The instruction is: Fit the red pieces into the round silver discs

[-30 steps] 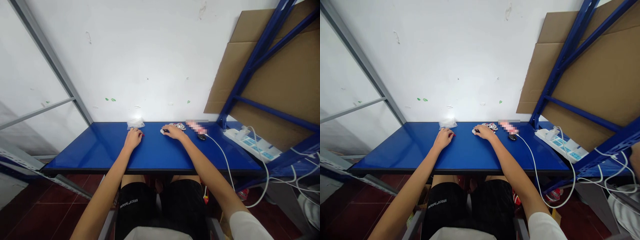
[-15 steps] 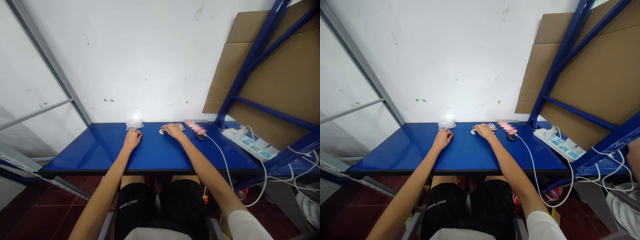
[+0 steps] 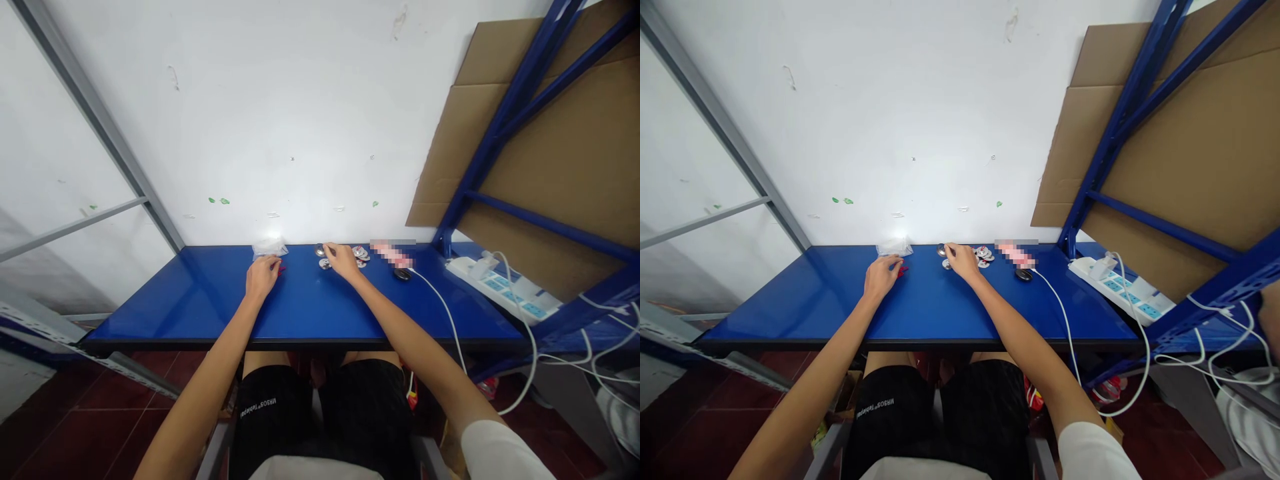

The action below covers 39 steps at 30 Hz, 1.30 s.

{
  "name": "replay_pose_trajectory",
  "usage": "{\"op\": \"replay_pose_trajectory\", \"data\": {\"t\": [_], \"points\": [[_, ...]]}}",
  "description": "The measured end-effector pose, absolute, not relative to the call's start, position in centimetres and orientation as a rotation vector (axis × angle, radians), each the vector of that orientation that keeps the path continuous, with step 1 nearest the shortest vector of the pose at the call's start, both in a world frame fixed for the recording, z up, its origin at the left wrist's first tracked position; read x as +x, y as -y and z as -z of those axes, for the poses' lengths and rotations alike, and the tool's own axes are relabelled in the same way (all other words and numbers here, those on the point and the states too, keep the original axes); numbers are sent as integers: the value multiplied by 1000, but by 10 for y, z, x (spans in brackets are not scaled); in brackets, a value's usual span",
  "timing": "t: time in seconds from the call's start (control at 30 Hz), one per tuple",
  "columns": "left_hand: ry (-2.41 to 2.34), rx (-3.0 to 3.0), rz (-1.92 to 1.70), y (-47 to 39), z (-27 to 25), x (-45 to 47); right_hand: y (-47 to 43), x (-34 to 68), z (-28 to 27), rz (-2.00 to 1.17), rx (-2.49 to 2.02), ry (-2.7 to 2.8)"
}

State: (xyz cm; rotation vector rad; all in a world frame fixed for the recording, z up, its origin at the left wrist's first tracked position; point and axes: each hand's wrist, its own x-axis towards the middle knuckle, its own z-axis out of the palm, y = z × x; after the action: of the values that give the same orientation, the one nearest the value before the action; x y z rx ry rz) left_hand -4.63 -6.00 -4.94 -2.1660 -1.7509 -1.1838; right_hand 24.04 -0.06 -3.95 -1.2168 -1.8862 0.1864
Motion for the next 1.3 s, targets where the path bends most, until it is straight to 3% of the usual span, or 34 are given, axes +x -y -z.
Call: {"op": "replay_pose_trajectory", "data": {"t": [0.17, 0.3, 0.43, 0.53, 0.67, 0.8, 1.03, 1.3], "points": [[1729, -2092, 1328, 68, 42, -39, 3, 235, 41, -330, -1169, 1846], [1522, -2343, 1342, 67, 46, -28, 8, 224, 44, -599, -1079, 1828], [1319, -2514, 1321, 62, 54, -20, 17, 210, 45, -646, -1014, 1898], [1353, -2477, 1387, 61, 58, -17, 22, 202, 47, -685, -971, 1918], [1474, -2410, 1502, 62, 58, -14, 21, 196, 51, -989, -876, 1783], [1532, -2384, 1368, 66, 55, -10, 19, 192, 56, -1174, -807, 1700], [1495, -2392, 1054, 72, 54, -3, 18, 190, 61, -1212, -772, 1729], [1550, -2350, 1021, 74, 51, -1, 20, 190, 65, -1130, -713, 1873]]}}
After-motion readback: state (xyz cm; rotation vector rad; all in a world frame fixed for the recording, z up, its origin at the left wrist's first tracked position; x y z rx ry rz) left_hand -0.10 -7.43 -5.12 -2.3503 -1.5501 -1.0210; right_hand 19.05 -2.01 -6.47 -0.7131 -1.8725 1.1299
